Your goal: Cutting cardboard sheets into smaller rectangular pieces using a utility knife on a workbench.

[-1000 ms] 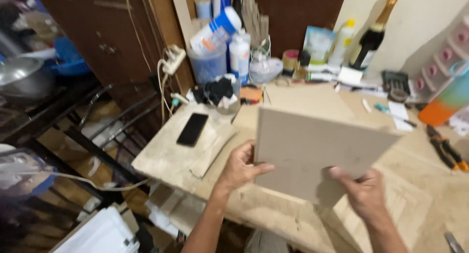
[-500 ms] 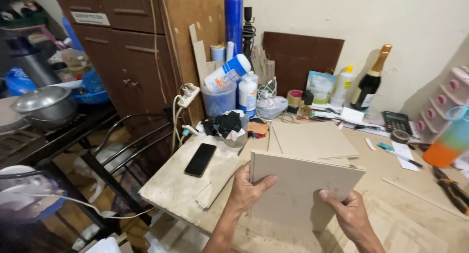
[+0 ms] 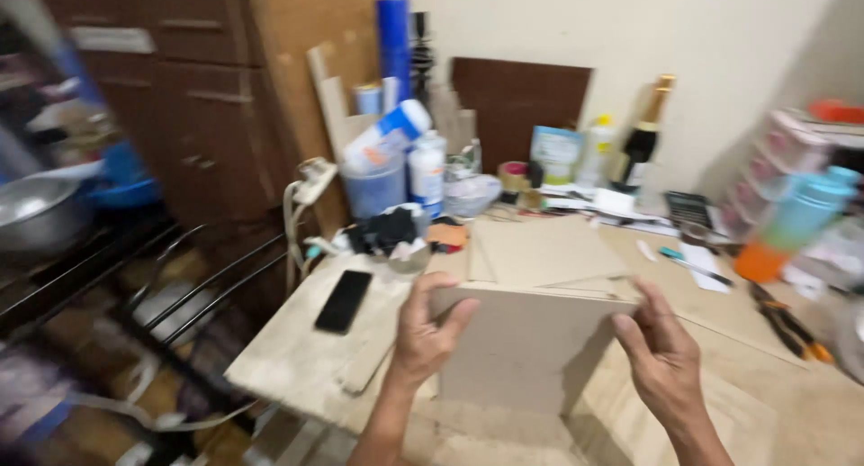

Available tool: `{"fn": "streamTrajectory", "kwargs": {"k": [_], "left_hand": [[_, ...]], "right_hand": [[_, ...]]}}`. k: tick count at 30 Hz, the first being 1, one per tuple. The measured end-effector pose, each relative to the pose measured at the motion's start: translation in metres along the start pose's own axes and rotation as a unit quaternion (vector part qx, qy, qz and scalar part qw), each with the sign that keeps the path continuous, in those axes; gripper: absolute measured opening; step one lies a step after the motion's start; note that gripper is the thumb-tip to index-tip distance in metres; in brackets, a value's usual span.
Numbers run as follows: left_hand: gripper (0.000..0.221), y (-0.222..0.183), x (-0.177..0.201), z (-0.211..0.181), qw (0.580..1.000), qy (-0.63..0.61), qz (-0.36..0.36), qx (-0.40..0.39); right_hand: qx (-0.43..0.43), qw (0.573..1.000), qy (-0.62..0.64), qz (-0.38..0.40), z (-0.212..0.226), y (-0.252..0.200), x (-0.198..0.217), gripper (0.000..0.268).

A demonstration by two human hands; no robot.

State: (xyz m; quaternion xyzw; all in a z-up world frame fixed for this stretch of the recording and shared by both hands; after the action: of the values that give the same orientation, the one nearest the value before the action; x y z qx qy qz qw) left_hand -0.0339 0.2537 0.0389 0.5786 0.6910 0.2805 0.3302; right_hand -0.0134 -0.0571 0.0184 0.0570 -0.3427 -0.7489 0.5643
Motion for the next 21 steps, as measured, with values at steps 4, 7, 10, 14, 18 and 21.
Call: {"fn": "streamTrajectory", "kwargs": {"k": [4, 7, 10, 14, 18, 21], "left_hand": [[0.030, 0.004, 0.003, -0.009, 1.000, -0.017, 0.013, -0.006], [0.031, 0.004, 0.004, -0.011, 0.999, -0.014, 0.029, -0.007], [0.032, 0.001, 0.003, -0.005, 0.999, -0.029, 0.015, 0.022], [0.034, -0.001, -0.001, -0.008, 1.000, -0.014, 0.016, -0.011], [0.085, -0.020, -0.002, 0.002, 0.970, -0.138, -0.018, 0.199], [0.067, -0.058, 0.005, 0.047, 0.940, -0.167, -0.028, 0.295]], "right_hand": [[0.044, 0.999, 0.011, 0.008, 0.023, 0.009, 0.008, 0.033], [0.048, 0.999, 0.013, 0.000, 0.029, 0.008, 0.007, 0.027], [0.038, 0.999, 0.018, -0.003, 0.035, 0.009, 0.007, 0.025], [0.036, 0.999, 0.002, 0.001, 0.039, 0.009, 0.010, 0.027], [0.046, 0.999, -0.003, 0.014, 0.038, 0.011, 0.012, 0.026], [0.059, 0.997, -0.012, 0.049, 0.041, 0.016, 0.018, 0.026]]}}
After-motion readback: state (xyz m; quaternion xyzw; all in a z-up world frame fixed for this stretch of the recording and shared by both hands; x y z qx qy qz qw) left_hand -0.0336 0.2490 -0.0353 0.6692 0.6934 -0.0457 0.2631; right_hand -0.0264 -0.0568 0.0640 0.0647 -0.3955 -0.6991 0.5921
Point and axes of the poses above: each hand's wrist, its own y-axis towards the middle knuckle, its own x-axis out of the back of the hand, z = x × y, the point moved 2 cm from there along y, towards the middle knuckle, and after that the axes turned 15 degrees about -y, right-handed, at the moved point
